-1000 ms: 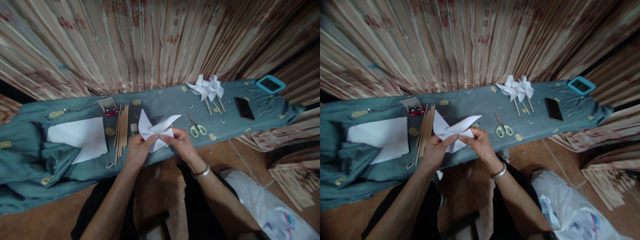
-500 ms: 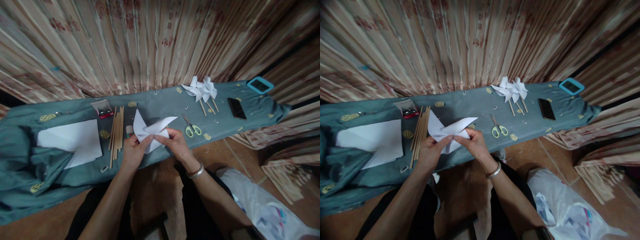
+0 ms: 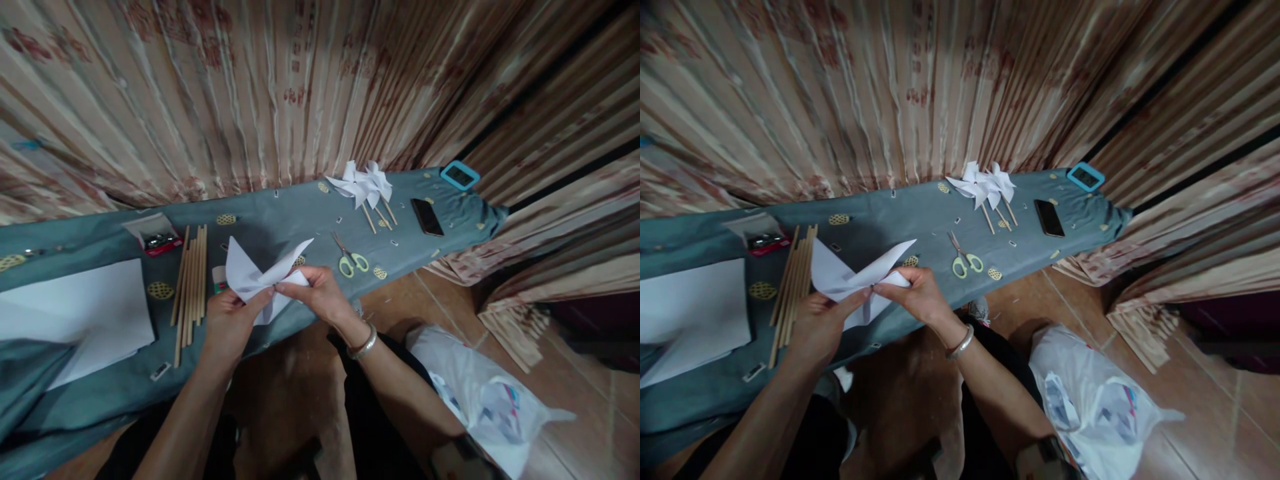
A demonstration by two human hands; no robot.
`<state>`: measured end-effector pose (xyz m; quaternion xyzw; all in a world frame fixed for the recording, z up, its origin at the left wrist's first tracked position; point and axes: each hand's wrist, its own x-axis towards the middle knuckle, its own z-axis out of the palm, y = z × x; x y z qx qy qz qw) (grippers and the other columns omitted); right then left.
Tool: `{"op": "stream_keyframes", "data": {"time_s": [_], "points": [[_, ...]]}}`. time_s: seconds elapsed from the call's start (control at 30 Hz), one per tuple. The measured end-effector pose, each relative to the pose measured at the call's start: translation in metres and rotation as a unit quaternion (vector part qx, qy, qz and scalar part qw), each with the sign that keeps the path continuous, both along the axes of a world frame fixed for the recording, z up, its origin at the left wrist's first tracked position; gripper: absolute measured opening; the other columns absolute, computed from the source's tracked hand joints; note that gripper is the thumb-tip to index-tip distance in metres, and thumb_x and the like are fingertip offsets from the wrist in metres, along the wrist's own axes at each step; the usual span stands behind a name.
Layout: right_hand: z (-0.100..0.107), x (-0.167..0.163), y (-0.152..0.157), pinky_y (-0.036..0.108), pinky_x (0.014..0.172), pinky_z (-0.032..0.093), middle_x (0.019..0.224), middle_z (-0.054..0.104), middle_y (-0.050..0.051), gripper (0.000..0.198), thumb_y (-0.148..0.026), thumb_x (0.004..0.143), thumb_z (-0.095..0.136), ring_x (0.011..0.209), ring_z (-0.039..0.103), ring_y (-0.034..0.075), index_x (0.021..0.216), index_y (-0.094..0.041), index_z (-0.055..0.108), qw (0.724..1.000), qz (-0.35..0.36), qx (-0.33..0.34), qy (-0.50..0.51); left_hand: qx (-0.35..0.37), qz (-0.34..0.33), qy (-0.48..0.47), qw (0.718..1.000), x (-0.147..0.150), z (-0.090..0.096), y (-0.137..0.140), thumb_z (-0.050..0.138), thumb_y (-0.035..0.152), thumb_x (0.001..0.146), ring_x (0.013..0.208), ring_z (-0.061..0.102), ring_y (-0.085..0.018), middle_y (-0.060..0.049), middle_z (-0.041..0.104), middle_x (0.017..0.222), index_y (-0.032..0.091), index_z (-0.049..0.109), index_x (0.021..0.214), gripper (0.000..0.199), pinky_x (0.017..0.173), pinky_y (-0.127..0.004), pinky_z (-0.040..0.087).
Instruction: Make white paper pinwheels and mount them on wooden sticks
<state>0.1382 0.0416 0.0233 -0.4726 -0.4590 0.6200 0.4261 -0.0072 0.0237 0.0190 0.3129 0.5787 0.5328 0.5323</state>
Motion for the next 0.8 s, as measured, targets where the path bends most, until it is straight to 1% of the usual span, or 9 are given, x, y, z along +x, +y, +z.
{"op": "stream_keyframes", "data": {"time_s": [0.13, 0.27, 0.4, 0.6, 0.8], "points": [[-0.0013, 0.0010, -0.0001, 0.022, 0.053, 0.042, 0.059, 0.061, -0.005, 0.033, -0.047, 0.055, 0.083, 0.054, 0.050, 0.008, 0.066, -0.019, 0.070, 1.000, -0.005, 0.002, -0.002, -0.001, -0.003, 0.011, 1.000, 0.0006, -0.0013, 0.0004, 0.084, 0.034, 0.047, 0.079, 0.070, -0.025, -0.003, 0.076, 0.080, 0.019, 0.074, 0.071, 0.031, 0.077, -0.036, 0.056], [-0.0038, 0.0014, 0.0003, 0.022, 0.054, 0.041, 0.060, 0.061, -0.004, 0.036, -0.049, 0.055, 0.083, 0.055, 0.049, 0.009, 0.067, -0.018, 0.070, 1.000, -0.008, 0.007, -0.009, 0.013, -0.011, 0.020, 1.000, 0.0004, -0.0044, 0.0007, 0.083, 0.035, 0.050, 0.080, 0.070, -0.025, -0.003, 0.077, 0.081, 0.020, 0.075, 0.073, 0.029, 0.078, -0.036, 0.055], [-0.0048, 0.0013, 0.0001, 0.023, 0.055, 0.039, 0.057, 0.058, -0.004, 0.036, -0.051, 0.056, 0.082, 0.054, 0.047, 0.009, 0.064, -0.018, 0.069, 1.000, -0.008, 0.016, -0.019, 0.018, -0.005, 0.031, 0.999, -0.0001, -0.0057, 0.0007, 0.082, 0.037, 0.050, 0.079, 0.070, -0.025, -0.004, 0.077, 0.081, 0.020, 0.075, 0.073, 0.030, 0.077, -0.036, 0.055], [-0.0029, -0.0008, -0.0006, 0.023, 0.054, 0.039, 0.058, 0.059, -0.004, 0.034, -0.048, 0.055, 0.083, 0.054, 0.047, 0.009, 0.061, -0.018, 0.066, 1.000, -0.015, 0.003, -0.006, 0.017, -0.007, 0.033, 0.999, -0.0003, -0.0037, 0.0001, 0.082, 0.037, 0.051, 0.077, 0.070, -0.025, -0.004, 0.077, 0.079, 0.021, 0.075, 0.071, 0.026, 0.074, -0.035, 0.055], [-0.0023, -0.0027, -0.0014, 0.022, 0.053, 0.038, 0.055, 0.058, -0.005, 0.035, -0.047, 0.055, 0.083, 0.053, 0.046, 0.008, 0.058, -0.018, 0.064, 1.000, -0.016, -0.002, 0.000, 0.011, -0.014, 0.029, 0.999, -0.0013, -0.0027, -0.0003, 0.082, 0.039, 0.050, 0.076, 0.070, -0.026, -0.005, 0.077, 0.080, 0.020, 0.075, 0.072, 0.030, 0.074, -0.036, 0.055]]}}
